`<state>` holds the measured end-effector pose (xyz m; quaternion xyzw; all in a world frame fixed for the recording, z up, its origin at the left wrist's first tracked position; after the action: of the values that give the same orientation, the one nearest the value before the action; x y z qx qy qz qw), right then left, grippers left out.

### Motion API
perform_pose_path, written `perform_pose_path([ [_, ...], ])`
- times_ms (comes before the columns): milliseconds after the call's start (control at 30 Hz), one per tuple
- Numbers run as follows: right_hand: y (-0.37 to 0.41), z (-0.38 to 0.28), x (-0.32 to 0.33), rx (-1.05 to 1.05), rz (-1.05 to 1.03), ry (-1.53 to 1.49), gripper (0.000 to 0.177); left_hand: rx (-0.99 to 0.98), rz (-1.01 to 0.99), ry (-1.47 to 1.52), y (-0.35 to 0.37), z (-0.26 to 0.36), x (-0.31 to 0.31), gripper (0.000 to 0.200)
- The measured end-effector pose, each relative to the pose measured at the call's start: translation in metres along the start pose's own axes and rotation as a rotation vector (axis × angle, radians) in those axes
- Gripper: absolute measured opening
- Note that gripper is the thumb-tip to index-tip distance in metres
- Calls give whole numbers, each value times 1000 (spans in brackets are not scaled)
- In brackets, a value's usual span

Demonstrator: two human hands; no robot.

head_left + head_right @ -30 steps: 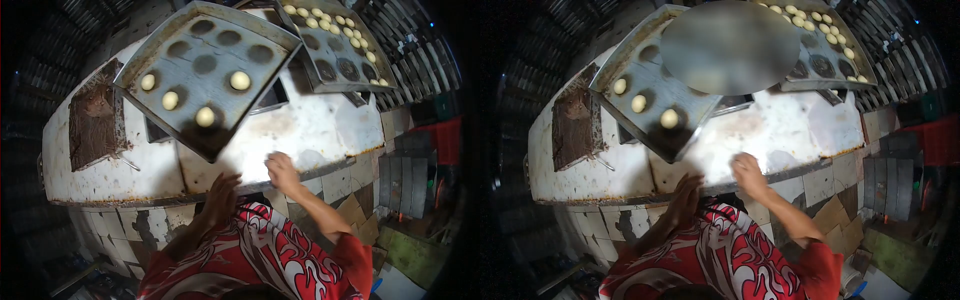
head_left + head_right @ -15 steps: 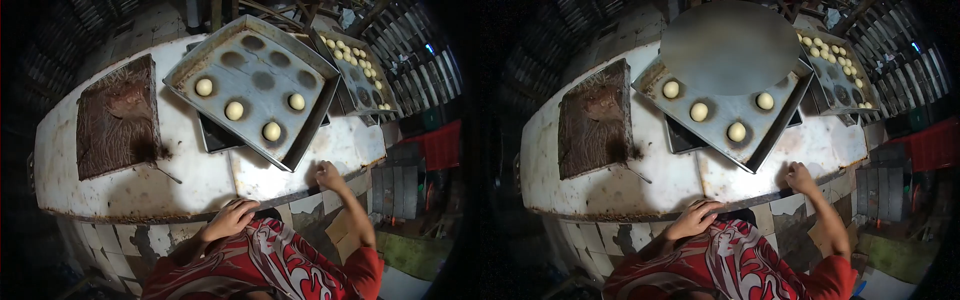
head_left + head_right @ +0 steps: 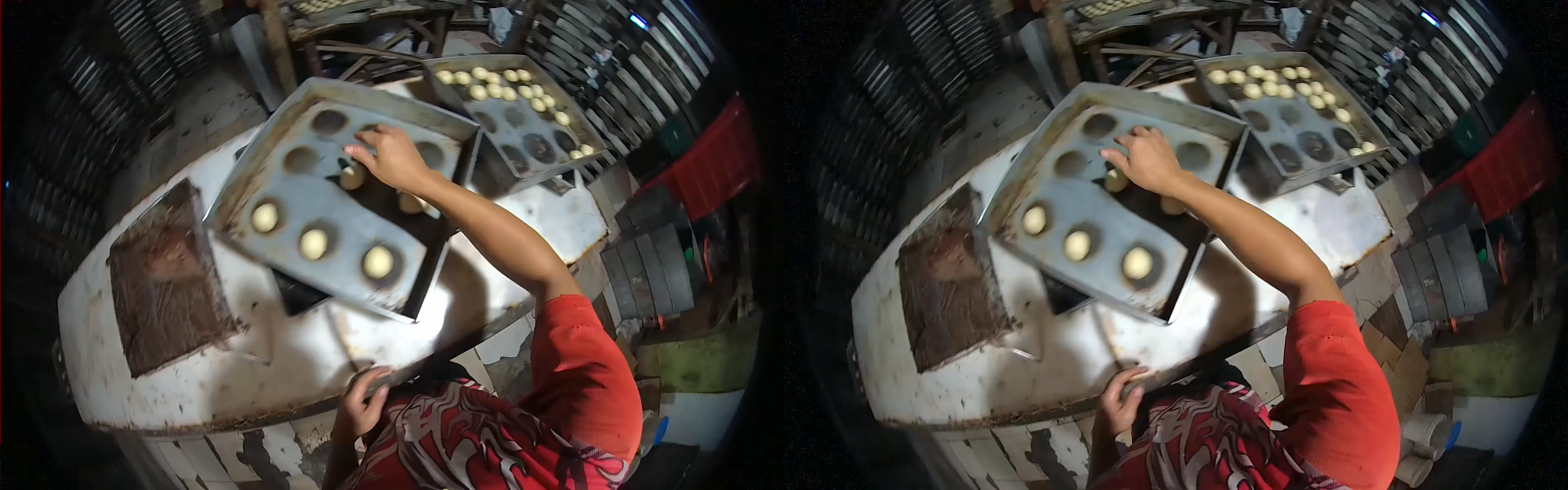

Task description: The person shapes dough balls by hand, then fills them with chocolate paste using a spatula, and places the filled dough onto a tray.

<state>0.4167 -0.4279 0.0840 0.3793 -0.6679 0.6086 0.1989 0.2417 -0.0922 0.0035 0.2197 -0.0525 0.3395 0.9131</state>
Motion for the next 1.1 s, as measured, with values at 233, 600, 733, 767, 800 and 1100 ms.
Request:
perform_pose_path([
  [233, 133, 298, 188, -602, -532, 510, 24, 270, 240, 32, 11, -37, -46, 26],
  [600, 277, 430, 275, -862, 25, -105, 16, 260, 213, 135, -4, 19, -81, 23],
  [733, 234, 239, 285, -619, 757, -832, 28, 142, 34, 382, -10, 42, -81, 24],
  [767, 238, 210, 275, -587, 865, -915, 26, 71, -108, 513, -11, 53, -85, 27],
  [800, 254, 182, 260, -789, 920, -1021, 27, -10, -167, 690, -12, 59, -89, 32],
  [1100, 124, -264, 62, 146, -441, -800, 37, -15, 101, 1306, -1, -5, 11, 32],
])
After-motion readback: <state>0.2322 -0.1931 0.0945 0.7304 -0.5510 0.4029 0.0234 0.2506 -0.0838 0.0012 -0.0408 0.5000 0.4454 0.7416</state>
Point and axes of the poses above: each hand's wrist, its own y-axis away from the middle knuckle, its own x-axis out of the back of the hand, z = x × y, the point moved 6 cm from there along -y, towards the middle knuckle, and after that the axes turned 15 degrees about x, right-handed, at the moved point
